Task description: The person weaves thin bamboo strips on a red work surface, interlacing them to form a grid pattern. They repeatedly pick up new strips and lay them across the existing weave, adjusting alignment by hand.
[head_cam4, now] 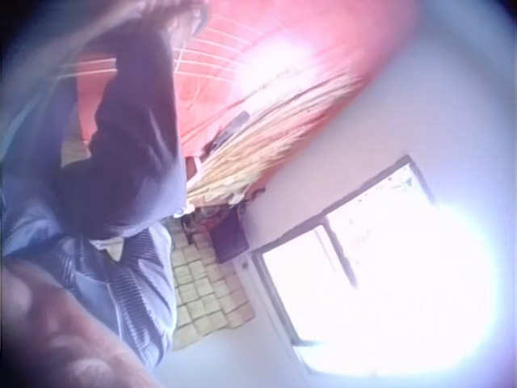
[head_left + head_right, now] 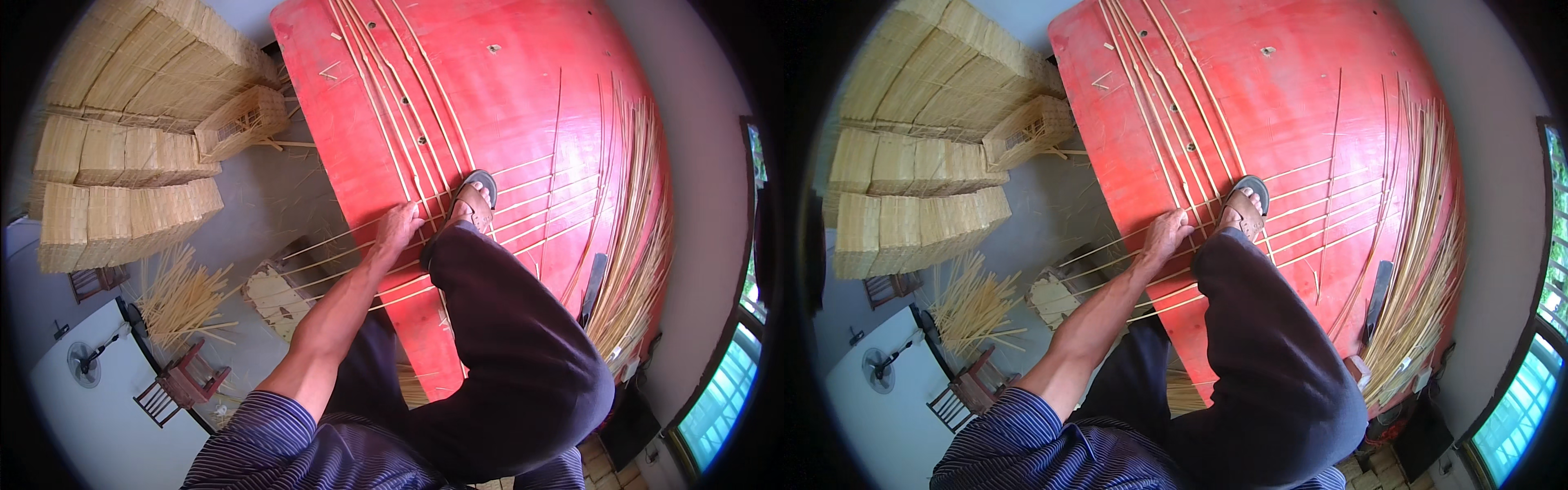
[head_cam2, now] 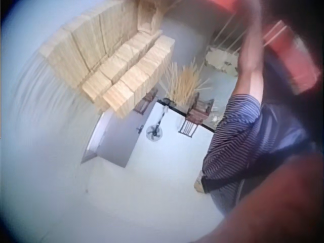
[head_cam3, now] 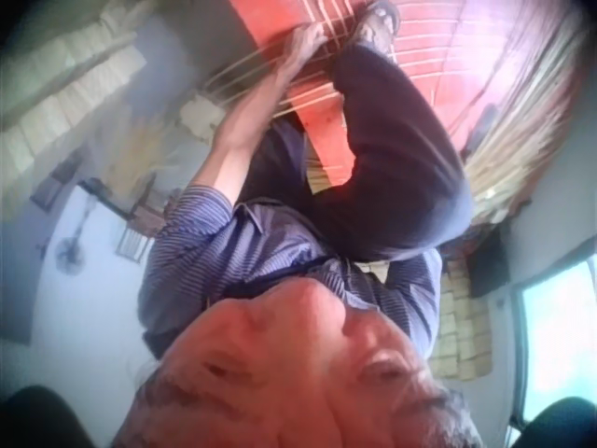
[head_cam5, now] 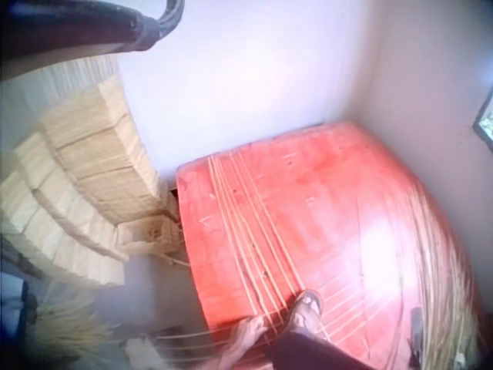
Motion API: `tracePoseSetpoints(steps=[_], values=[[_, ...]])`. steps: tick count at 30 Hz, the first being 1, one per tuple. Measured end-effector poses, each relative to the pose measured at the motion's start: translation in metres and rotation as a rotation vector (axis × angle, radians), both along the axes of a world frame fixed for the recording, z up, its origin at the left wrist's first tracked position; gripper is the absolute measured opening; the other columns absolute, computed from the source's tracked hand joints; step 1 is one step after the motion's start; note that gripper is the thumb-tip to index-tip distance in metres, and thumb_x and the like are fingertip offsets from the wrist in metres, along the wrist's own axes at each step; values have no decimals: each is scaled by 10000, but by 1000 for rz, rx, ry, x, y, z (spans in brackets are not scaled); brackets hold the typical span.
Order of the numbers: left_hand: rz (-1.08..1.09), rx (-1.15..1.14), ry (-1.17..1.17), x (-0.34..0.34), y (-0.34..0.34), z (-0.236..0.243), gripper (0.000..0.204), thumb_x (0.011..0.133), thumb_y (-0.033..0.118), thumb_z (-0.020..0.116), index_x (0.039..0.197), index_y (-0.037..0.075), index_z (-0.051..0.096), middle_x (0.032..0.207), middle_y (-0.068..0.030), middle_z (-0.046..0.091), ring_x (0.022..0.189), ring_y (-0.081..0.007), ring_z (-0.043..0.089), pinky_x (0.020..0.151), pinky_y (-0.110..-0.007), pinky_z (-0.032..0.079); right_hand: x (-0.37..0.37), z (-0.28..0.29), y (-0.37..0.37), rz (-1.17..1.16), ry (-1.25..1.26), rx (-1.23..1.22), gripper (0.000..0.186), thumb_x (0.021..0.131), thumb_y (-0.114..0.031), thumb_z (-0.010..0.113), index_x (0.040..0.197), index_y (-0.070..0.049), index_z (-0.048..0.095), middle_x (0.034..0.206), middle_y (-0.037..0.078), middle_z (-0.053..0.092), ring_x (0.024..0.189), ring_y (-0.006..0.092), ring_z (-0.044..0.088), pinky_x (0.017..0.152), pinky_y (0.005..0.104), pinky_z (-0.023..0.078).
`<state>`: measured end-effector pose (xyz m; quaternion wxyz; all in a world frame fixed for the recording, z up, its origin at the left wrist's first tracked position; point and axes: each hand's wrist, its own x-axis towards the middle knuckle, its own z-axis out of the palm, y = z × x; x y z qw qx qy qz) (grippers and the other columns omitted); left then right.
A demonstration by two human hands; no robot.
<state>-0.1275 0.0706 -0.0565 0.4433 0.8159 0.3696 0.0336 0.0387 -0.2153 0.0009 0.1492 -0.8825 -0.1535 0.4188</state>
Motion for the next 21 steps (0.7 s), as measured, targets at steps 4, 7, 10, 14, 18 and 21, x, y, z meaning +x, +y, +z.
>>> tracePoseSetpoints(steps=[4, 7, 10, 14, 18, 21], values=[[20, -20, -26, -22, 3, -1, 257, 800, 183, 734, 906, 31, 555, 803, -158, 641, 787, -388, 639, 688, -493, 496, -10, -28, 5, 47, 87, -20, 260, 907, -174, 582, 756, 35, 617, 677, 274, 605, 647, 393, 673, 556, 467, 478], [61, -182, -88, 10, 5, 7, 202, 824, 147, 699, 940, 5, 615, 804, -160, 683, 773, -346, 677, 670, -445, 519, 18, -70, -30, 119, 27, -59, 262, 907, -177, 582, 757, 35, 618, 676, 275, 604, 649, 393, 674, 558, 466, 479], [289, -650, 24, 32, 22, 34, 187, 884, 169, 652, 977, 6, 666, 838, -139, 726, 829, -247, 710, 716, -388, 548, 55, -81, -23, 73, -115, 38, 263, 907, -180, 583, 758, 35, 619, 674, 275, 602, 651, 392, 675, 559, 465, 479], [796, -335, -65, 11, 75, 4, 377, 901, 156, 656, 1223, -29, 592, 1031, -125, 693, 931, -171, 679, 756, -308, 558, 75, 36, 169, 47, -255, 300, 187, 910, -141, 577, 872, 26, 650, 714, 267, 621, 687, 391, 677, 599, 442, 496], [977, -666, -225, 44, 112, 13, 505, 894, 237, 709, 1298, -2, 520, 1216, -143, 621, 1096, -284, 637, 915, -444, 503, 71, 26, 273, 81, -244, 590, 207, 899, -130, 581, 1023, 28, 629, 821, 278, 663, 811, 428, 680, 690, 467, 526], [1009, -874, -248, 54, 117, 34, 392, 903, 252, 703, 1208, 57, 551, 1158, -100, 629, 1099, -292, 634, 905, -463, 480, 67, 2, 309, 160, -195, 399, 248, 873, -171, 599, 1012, 34, 586, 915, 311, 662, 880, 489, 651, 751, 546, 517]])
